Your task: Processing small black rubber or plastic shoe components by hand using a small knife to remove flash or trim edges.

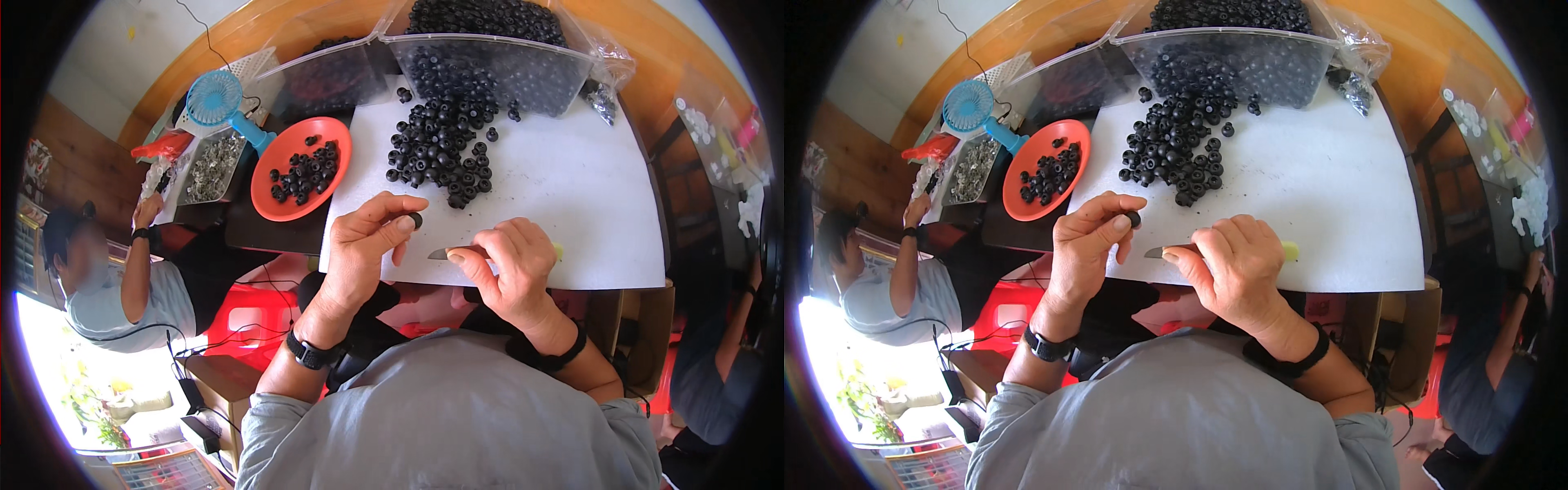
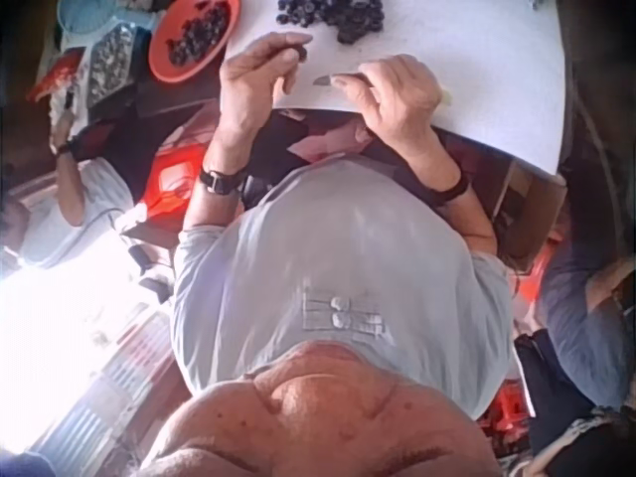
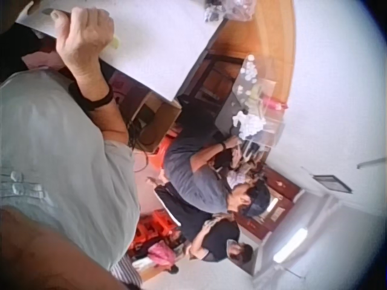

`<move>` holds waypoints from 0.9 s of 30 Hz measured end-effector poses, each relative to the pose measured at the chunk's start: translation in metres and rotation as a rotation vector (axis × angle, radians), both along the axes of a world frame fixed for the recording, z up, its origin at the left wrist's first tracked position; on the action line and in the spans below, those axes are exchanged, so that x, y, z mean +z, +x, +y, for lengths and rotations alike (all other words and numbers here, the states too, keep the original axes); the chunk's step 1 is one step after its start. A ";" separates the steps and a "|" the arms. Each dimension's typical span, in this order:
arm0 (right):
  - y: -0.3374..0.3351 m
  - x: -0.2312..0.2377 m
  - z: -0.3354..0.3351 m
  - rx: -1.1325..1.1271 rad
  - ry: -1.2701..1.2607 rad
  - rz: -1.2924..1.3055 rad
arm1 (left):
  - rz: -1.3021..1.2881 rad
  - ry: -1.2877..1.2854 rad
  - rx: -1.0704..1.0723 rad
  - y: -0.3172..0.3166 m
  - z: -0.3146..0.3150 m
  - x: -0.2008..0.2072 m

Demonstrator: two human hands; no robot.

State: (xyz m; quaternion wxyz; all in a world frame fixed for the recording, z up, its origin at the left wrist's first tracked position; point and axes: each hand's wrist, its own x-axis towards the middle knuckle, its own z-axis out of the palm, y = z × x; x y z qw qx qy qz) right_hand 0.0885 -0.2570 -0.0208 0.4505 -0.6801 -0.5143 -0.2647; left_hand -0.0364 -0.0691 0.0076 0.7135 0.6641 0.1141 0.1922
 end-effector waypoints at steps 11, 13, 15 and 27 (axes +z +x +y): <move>-0.003 0.012 0.010 0.017 -0.010 0.257 | -0.122 -0.604 -0.119 -0.004 -0.014 -0.015; -0.002 0.012 0.009 0.012 -0.034 0.245 | -0.105 -0.622 -0.091 -0.003 -0.015 -0.016; -0.002 0.012 0.010 0.002 -0.010 0.234 | -0.091 -0.614 -0.120 -0.004 -0.014 -0.017; -0.001 0.008 0.012 -0.048 0.004 0.247 | -0.111 -0.619 -0.170 -0.003 -0.014 -0.022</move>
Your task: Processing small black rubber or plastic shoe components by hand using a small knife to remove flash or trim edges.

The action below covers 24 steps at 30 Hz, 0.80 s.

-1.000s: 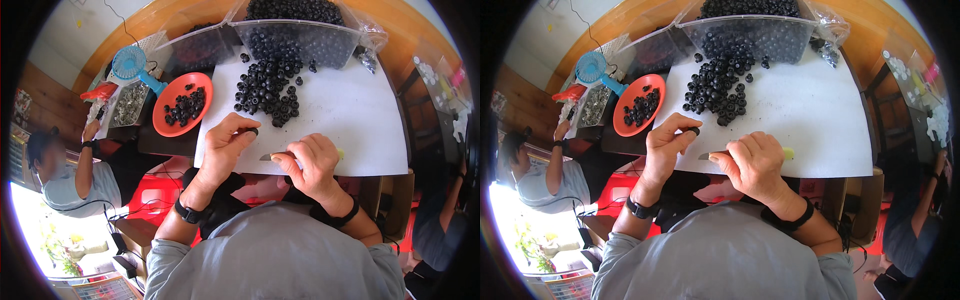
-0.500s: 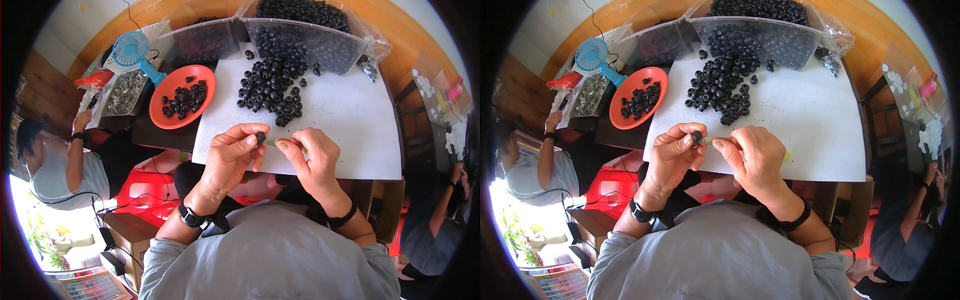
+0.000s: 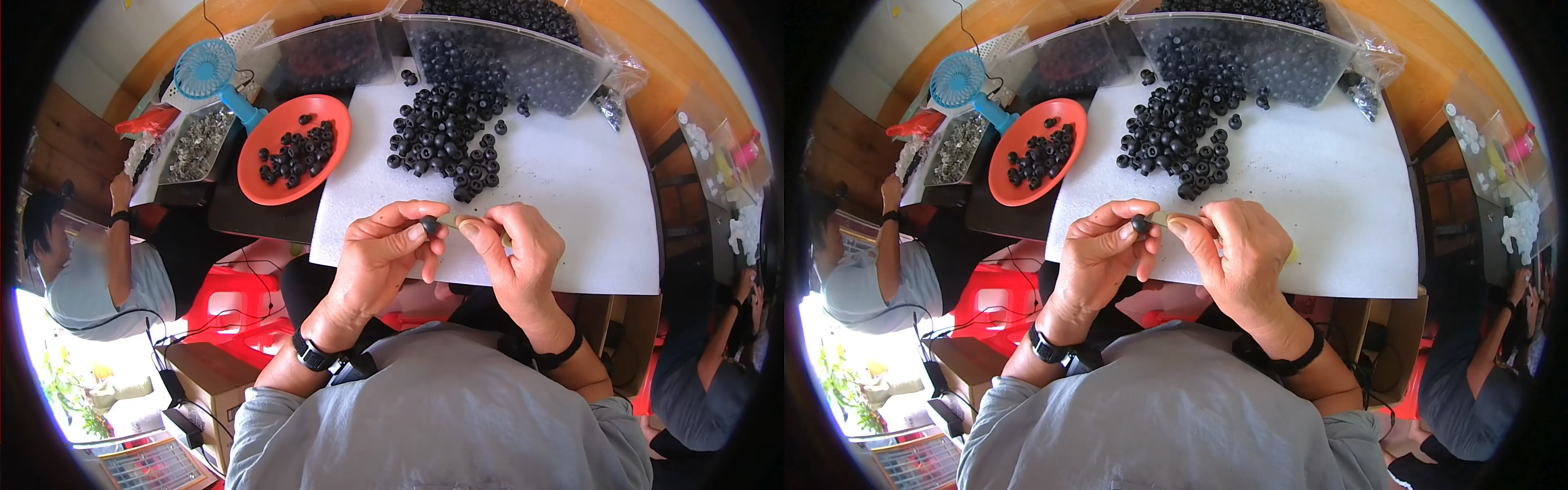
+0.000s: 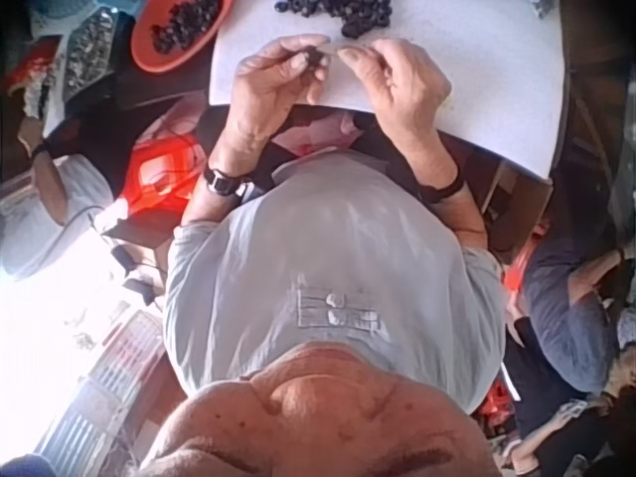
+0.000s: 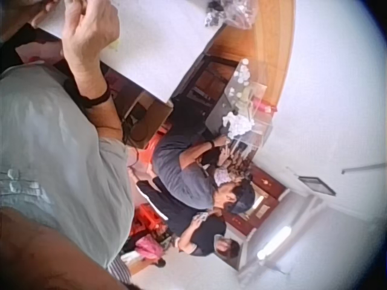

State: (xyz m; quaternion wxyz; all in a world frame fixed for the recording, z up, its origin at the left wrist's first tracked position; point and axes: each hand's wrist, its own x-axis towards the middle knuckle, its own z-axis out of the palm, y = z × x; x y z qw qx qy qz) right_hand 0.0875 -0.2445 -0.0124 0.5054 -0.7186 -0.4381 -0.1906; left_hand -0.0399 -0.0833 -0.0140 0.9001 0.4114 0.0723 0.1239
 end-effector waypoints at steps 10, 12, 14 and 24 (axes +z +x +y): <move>-0.001 0.002 0.000 0.009 -0.007 0.010 | -0.081 0.119 0.036 0.000 -0.004 -0.005; -0.001 0.003 -0.001 0.015 -0.024 0.012 | -0.090 0.130 0.037 0.000 -0.005 -0.005; -0.001 0.003 0.000 0.017 -0.017 0.012 | -0.099 0.140 0.038 0.000 -0.006 -0.006; 0.000 0.004 0.000 0.035 -0.027 0.007 | -0.108 0.230 0.080 0.000 -0.008 -0.008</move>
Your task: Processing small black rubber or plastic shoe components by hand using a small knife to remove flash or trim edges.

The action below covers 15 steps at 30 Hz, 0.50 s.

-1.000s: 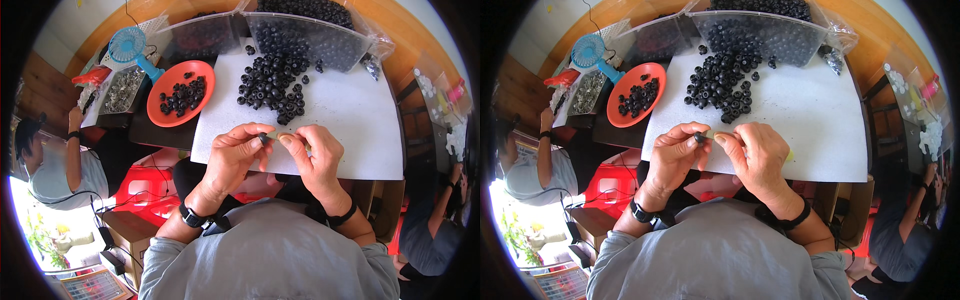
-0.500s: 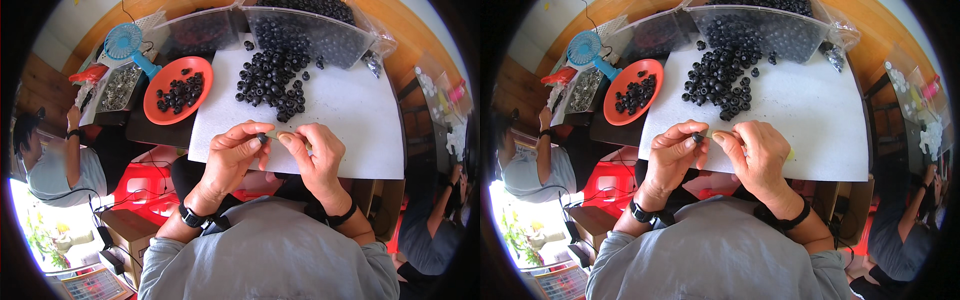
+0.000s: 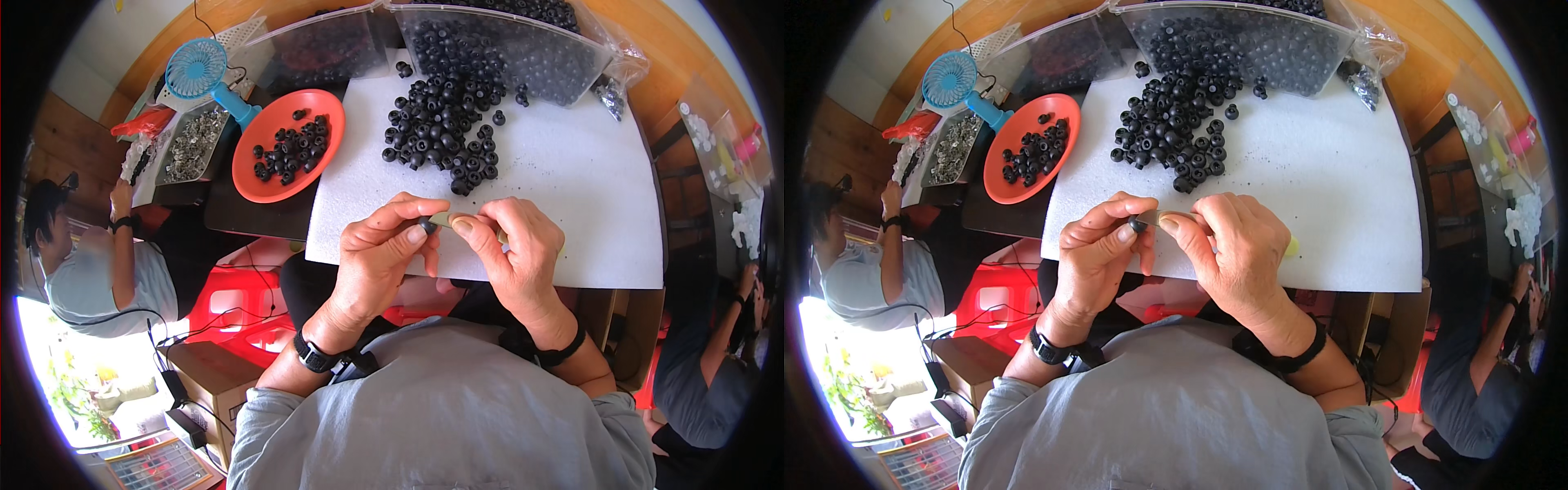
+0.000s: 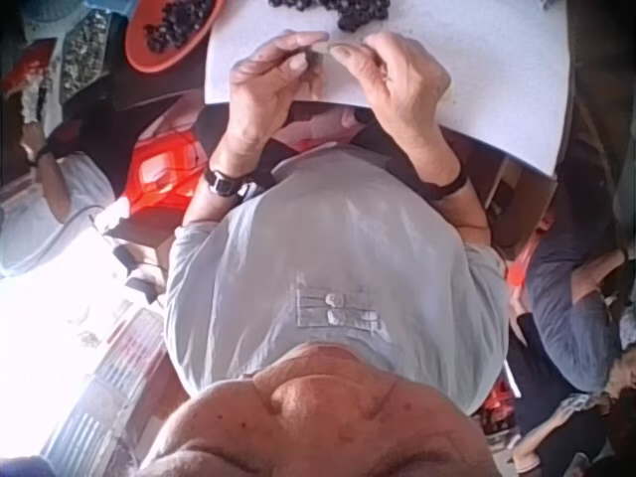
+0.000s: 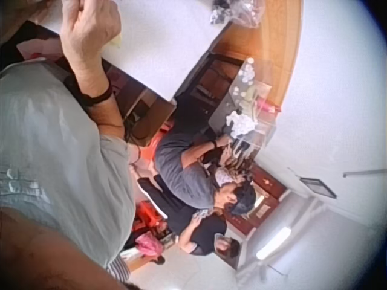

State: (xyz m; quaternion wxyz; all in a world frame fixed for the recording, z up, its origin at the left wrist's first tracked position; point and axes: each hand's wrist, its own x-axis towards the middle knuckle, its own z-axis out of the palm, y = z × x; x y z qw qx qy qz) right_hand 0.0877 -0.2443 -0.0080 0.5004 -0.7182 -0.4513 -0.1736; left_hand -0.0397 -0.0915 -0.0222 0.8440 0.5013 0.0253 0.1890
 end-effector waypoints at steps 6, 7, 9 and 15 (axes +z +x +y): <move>0.000 0.000 0.000 0.009 0.001 0.011 | -0.004 0.029 0.003 0.000 -0.001 0.001; 0.000 0.000 -0.001 0.008 0.001 0.010 | -0.005 0.034 -0.003 0.000 -0.001 0.001; 0.000 0.000 -0.001 0.017 -0.011 -0.004 | -0.006 0.033 0.000 0.000 -0.001 0.001; 0.002 -0.002 -0.002 0.043 -0.051 -0.032 | 0.010 0.008 0.022 -0.001 -0.002 0.000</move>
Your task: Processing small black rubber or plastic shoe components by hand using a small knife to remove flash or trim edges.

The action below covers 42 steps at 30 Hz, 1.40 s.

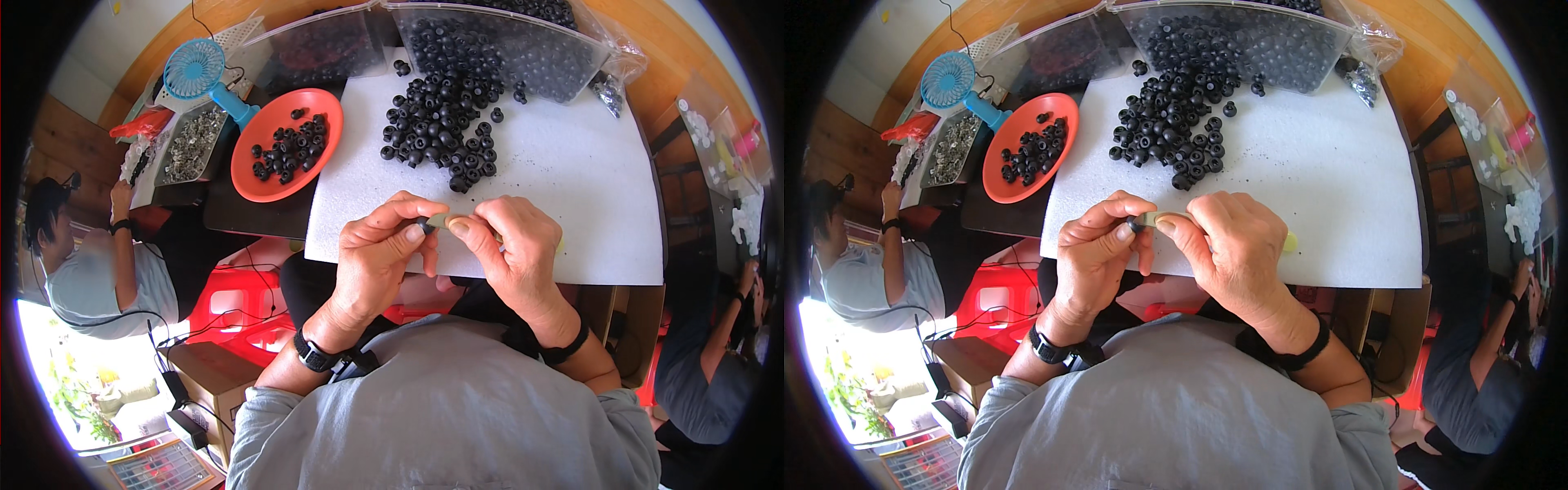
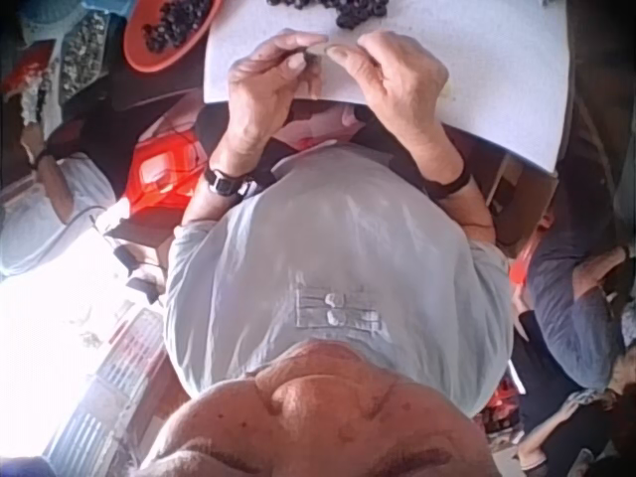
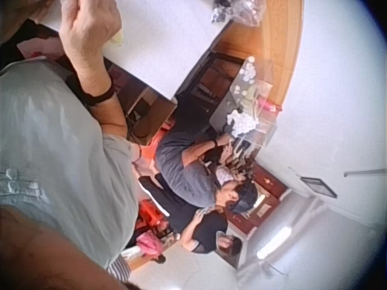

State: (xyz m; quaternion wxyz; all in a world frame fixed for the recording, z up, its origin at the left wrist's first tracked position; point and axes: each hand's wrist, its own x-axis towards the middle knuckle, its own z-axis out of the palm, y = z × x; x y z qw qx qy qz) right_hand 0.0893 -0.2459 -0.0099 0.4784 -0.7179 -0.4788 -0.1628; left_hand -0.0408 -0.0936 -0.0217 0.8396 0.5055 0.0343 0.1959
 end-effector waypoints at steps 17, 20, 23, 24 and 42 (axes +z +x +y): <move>-0.002 -0.001 -0.005 -0.026 0.045 0.020 | 0.026 -0.044 -0.036 -0.001 0.001 0.004; -0.003 -0.002 0.000 -0.043 0.063 0.025 | 0.014 -0.033 -0.037 -0.001 0.001 0.003; -0.003 -0.002 0.002 -0.054 0.090 0.019 | 0.018 -0.003 -0.028 -0.001 0.000 0.004; -0.004 -0.002 0.002 -0.051 0.090 0.020 | 0.013 -0.008 -0.035 -0.001 0.001 0.004; -0.001 -0.009 -0.008 0.055 0.074 -0.152 | 0.268 1.162 0.686 -0.014 0.134 0.066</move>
